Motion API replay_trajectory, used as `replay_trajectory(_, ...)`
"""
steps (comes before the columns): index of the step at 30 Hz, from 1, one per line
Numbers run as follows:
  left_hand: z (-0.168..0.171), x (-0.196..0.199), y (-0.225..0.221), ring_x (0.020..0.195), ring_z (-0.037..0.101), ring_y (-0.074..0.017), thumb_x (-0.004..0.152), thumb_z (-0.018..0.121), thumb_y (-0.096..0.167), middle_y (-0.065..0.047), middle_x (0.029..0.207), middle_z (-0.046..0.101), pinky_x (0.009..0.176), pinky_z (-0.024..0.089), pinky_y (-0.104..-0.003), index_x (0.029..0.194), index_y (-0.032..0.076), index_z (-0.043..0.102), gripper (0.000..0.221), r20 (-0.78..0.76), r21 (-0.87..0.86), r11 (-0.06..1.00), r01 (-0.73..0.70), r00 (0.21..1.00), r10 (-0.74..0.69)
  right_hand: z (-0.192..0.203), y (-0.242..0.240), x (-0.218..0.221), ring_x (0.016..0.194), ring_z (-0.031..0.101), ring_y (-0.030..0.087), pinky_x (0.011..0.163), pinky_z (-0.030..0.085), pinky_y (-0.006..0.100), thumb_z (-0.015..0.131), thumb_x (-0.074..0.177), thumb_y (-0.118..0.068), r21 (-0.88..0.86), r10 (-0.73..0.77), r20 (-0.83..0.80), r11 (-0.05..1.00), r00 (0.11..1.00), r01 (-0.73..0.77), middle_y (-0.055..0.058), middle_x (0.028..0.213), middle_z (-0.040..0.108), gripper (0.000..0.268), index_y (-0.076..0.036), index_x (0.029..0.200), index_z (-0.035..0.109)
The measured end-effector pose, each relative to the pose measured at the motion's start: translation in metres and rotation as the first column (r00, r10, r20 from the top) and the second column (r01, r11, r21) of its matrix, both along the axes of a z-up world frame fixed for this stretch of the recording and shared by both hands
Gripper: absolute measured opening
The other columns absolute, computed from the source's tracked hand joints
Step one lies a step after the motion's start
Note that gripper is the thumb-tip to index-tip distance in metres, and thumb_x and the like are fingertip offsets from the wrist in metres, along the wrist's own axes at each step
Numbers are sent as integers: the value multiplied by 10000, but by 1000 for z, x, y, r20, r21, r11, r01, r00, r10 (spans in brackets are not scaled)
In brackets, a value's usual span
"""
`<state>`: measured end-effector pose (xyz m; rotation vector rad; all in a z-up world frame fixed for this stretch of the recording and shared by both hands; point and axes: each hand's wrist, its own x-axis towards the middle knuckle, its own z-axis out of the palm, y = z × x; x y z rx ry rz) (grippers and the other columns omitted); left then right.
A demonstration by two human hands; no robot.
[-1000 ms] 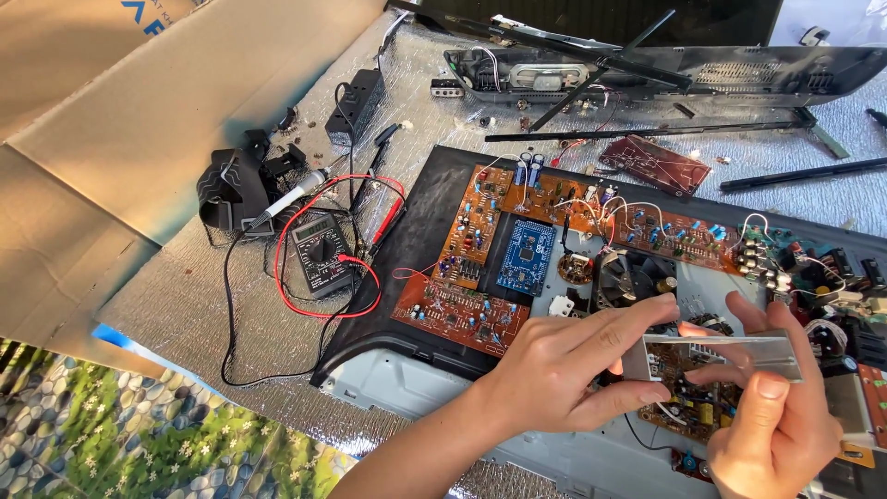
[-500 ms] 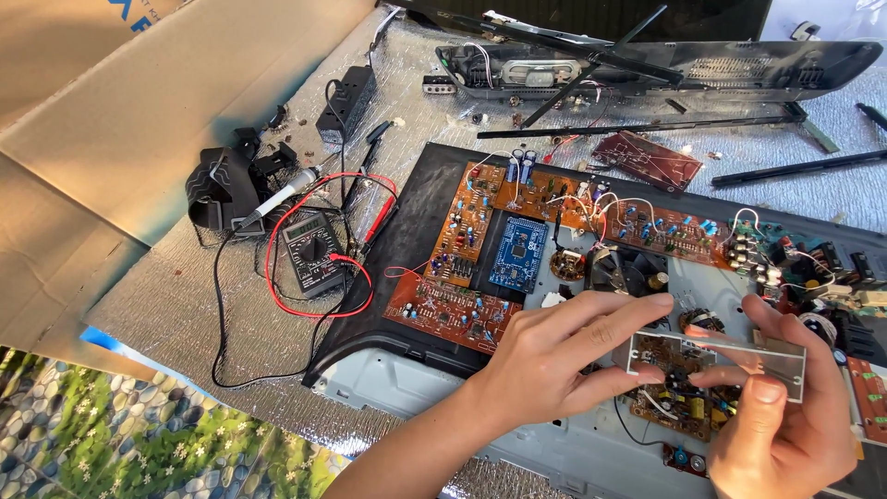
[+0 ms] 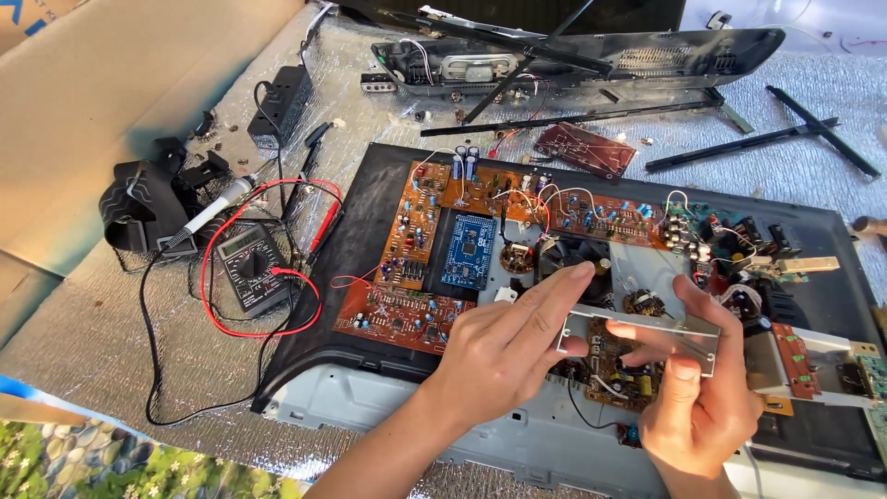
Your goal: The person is attempting to assemble a metal bracket onto a circuit board inside a television.
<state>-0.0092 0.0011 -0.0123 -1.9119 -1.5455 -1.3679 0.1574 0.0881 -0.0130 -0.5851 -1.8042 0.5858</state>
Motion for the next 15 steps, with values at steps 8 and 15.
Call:
replay_trajectory(8,-1,-1,-3,616,555,-164,1193,450,286,-193,1561,613,562,394,-317,1601,74,355,469,14,-7,1000,5,1000,-5,-1,-2,-3,733,719,297,614,590,306,350,1095,-305,10,15,-24,1000,1000,-15,353,1220,664,630,241,1403,411)
replay_trajectory(15,-3,0,1,873,794,-185,1040,759,337,-138,1426,687,642,564,-351,1515,101,471,604,45,8,994,110,993,-110,6,3,7,663,740,221,609,556,247,426,1053,-407,-82,-87,-41,993,995,84,206,1339,670,605,111,1343,541)
